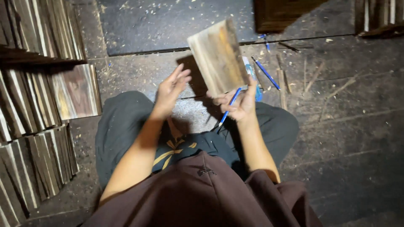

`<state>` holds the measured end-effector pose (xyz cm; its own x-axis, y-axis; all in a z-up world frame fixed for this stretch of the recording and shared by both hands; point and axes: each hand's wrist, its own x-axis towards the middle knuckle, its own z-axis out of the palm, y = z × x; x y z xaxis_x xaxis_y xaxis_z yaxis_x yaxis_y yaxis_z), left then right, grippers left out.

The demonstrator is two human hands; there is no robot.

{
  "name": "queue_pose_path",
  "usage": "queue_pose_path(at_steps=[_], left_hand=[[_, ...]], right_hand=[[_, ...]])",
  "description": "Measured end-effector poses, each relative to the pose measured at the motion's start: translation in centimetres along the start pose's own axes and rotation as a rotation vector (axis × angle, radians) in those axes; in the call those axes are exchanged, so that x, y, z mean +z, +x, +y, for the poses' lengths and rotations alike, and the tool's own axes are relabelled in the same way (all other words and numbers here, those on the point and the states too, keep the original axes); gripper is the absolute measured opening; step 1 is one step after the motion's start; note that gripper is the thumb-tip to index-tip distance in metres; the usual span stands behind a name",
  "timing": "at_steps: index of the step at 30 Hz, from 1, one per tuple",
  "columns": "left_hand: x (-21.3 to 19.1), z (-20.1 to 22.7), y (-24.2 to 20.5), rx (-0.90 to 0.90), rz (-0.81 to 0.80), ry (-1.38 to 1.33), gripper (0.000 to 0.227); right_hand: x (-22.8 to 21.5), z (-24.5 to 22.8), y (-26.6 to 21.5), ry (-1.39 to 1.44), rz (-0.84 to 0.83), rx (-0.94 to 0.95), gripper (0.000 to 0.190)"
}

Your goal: The person sits on the floor and uses a blue pen to draw lines on small rectangular wooden planks. They handle the planks one at a time, marking them and placing them aside.

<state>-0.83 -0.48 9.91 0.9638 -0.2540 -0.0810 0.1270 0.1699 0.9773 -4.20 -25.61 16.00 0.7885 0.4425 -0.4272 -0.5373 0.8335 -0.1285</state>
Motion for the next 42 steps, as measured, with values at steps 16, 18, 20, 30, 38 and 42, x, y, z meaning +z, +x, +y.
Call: queue_pose_path(at_steps=[16, 18, 20, 30, 38, 42], left_hand=[[-0.9, -4.4, 3.3, 0.009, 0.125, -0.047, 0.085], [-1.0, -3.1, 3.3, 0.014, 0.126, -0.025, 0.082], [-1.2, -2.7, 3.3, 0.038, 0.106, 0.016, 0.078], [-1.0, 0.4, 3.0, 0.016, 0.073, -0.078, 0.078], [-1.1, -0.4, 3.3, -0.022, 0.089, -0.043, 0.077], [-0.2, 1.3, 3.2, -0.131, 0.162, 0.183, 0.069]], right_hand=[[-8.1, 2.3, 6.2, -0.659, 0.561, -0.452, 0.028], [-9.1, 2.7, 7.0, -0.769, 0.586, -0.493, 0.021], [-9.8, 3.0, 7.5, -0.870, 0.534, -0.535, 0.025], [-4.6, 2.8, 4.8, -0.797, 0.316, -0.490, 0.039], [-4.3, 2.5, 4.8, -0.781, 0.352, -0.495, 0.035], [-5.1, 3.0, 5.0, -0.849, 0.354, -0.617, 0.036]])
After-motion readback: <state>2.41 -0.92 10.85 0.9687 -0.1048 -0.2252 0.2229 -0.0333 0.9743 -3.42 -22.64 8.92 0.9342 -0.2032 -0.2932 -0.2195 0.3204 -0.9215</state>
